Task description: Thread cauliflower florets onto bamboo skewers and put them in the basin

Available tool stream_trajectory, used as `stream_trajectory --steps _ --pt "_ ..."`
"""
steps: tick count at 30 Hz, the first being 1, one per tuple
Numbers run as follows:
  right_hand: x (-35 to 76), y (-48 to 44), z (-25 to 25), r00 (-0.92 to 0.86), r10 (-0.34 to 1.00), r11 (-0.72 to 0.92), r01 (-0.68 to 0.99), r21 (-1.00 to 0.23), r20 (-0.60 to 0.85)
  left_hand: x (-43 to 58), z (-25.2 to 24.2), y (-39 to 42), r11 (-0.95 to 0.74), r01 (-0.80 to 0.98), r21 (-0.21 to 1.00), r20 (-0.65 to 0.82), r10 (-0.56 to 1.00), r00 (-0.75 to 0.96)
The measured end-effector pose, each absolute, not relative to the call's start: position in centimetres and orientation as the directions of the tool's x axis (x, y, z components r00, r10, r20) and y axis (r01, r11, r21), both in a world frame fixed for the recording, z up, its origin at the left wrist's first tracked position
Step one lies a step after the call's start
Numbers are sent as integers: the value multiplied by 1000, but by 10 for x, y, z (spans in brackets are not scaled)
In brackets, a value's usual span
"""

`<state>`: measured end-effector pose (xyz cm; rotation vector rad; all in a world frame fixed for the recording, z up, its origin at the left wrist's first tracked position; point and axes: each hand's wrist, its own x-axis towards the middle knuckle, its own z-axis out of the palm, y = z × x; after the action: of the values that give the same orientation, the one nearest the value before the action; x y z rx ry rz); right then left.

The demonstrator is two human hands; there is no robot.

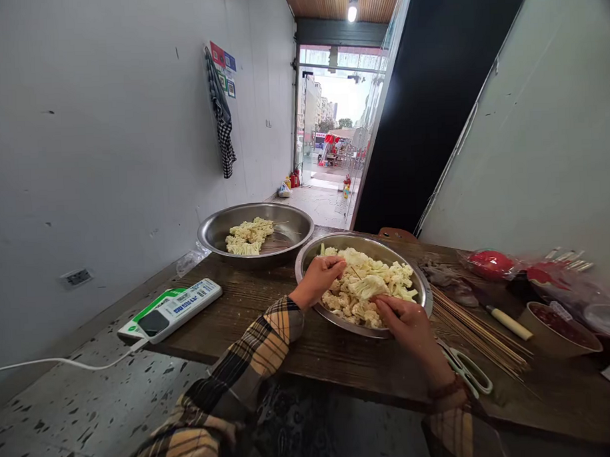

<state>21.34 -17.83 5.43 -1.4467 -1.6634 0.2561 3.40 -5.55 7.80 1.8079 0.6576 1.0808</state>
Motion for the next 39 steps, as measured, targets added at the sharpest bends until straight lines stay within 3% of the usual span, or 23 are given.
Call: stream_trajectory --steps 13,21,39 --pt "213 -179 52 104 869 301 662 -686 483 37 74 -54 -224 -157 962 273 803 529" --pt "211 -178 55 134 864 294 648 -703 485 39 77 -59 -355 -116 928 357 752 554" --pt "209 -179 55 161 878 275 601 -751 450 42 79 -54 -445 -45 894 385 715 583"
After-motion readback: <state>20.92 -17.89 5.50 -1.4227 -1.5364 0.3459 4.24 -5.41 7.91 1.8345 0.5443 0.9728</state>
